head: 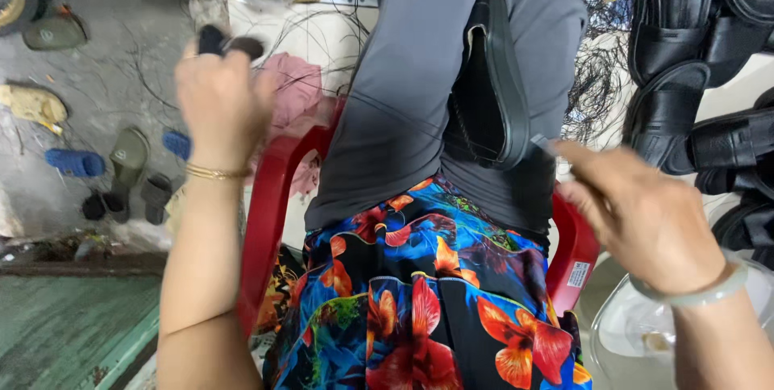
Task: The person sits on a red chair with a black shoe resting on their lap. They use a needle and thread to sew the shoe, repeatedly pushing the needle through the leather and pulling the thread tight.
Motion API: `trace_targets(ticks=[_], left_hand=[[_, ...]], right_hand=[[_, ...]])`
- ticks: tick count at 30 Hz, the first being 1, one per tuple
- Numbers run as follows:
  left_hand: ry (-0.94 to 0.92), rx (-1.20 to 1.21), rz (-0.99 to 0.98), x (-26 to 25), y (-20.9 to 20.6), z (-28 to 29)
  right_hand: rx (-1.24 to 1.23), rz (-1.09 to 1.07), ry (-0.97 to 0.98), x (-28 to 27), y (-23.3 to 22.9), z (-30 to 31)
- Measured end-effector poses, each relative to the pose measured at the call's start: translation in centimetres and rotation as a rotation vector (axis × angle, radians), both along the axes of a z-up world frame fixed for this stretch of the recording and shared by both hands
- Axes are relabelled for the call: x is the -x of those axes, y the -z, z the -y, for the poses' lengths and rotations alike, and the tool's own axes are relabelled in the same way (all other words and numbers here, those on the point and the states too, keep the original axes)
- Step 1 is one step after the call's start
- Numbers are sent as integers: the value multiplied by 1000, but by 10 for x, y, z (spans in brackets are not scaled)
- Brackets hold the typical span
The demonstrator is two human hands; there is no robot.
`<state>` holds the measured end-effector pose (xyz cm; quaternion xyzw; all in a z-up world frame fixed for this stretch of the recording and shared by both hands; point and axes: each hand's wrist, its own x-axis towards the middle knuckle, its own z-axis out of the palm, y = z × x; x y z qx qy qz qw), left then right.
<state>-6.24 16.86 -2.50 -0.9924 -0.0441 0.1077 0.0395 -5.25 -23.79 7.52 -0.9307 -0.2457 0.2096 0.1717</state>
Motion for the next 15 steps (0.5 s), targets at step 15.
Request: trace_targets(ticks=[15], left_hand=[[565, 829, 431, -8, 0, 173]], right_hand=[[369, 43, -113, 10, -1, -1]])
